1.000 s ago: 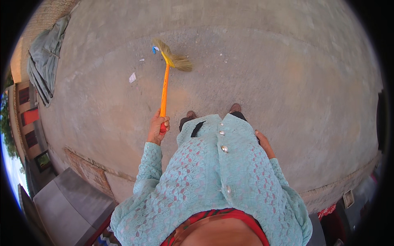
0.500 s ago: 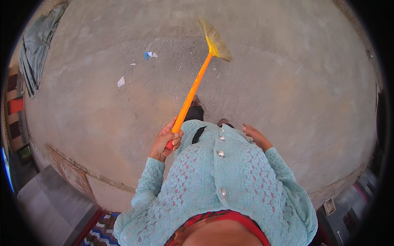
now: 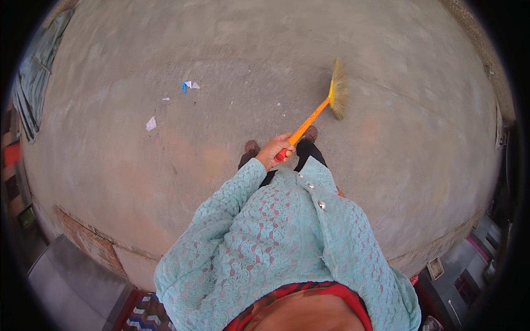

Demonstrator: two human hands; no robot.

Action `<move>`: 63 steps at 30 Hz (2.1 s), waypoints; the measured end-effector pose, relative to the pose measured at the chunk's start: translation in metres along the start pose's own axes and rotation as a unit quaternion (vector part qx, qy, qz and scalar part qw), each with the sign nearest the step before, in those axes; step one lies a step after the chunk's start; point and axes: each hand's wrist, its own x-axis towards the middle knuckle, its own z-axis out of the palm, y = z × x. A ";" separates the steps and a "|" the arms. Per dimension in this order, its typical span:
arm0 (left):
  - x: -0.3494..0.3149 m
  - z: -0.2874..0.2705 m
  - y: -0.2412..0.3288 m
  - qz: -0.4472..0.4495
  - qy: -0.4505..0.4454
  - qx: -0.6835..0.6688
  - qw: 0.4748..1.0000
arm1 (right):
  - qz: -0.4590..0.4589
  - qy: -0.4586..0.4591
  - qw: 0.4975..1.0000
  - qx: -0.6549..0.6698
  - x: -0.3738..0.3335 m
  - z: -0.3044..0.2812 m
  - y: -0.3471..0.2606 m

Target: The person sweeps a concrete patio area using a yellow broom, moving debris and dust toward the edges of the space. The person repeatedly sweeps different sections of the patio, including areas near a brick border and a patterned mat.

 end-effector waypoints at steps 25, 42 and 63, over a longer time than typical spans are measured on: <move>-0.179 0.064 0.034 0.221 0.164 -0.003 0.961 | 0.011 -0.022 0.976 -0.218 0.040 -0.026 -0.115; 0.059 0.019 0.035 0.077 0.048 -0.107 0.990 | -0.016 0.030 0.987 -0.159 0.018 -0.033 -0.083; -0.177 0.043 0.044 0.293 0.253 -0.027 0.922 | -0.010 0.026 0.991 -0.132 0.026 -0.032 -0.093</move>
